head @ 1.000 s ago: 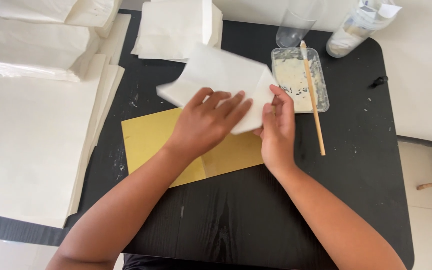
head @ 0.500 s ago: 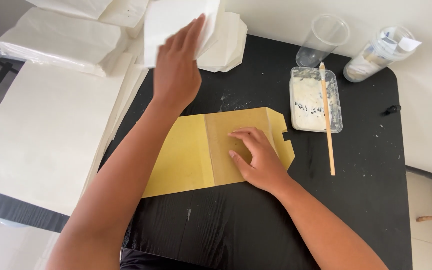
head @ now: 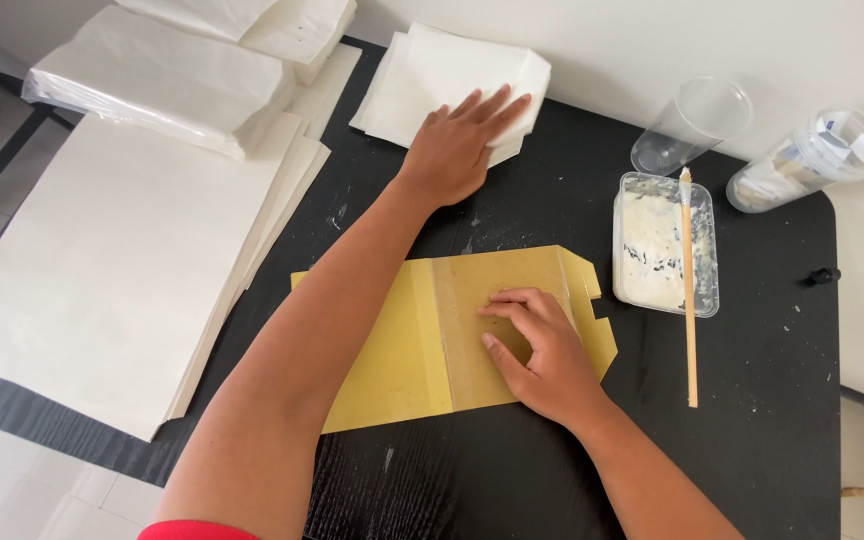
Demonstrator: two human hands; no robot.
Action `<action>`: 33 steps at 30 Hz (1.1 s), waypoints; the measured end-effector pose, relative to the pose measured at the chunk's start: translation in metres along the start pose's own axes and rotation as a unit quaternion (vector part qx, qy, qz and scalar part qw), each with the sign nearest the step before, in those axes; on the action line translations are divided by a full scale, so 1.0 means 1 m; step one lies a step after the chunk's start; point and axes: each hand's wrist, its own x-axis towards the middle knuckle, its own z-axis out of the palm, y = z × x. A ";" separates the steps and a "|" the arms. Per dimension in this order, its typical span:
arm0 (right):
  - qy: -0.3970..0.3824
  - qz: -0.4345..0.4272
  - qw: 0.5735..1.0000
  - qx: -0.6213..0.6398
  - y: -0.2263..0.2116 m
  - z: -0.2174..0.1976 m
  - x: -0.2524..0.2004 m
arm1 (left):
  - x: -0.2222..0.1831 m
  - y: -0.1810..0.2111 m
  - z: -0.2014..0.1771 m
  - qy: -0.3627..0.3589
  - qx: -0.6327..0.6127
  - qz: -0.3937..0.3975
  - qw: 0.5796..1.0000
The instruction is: Applying glue to paper edges and folding them to assemble bags.
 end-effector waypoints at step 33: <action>0.001 -0.027 1.000 0.012 0.006 0.000 0.003 | 0.038 0.010 0.004 -0.152 0.098 -0.091 0.979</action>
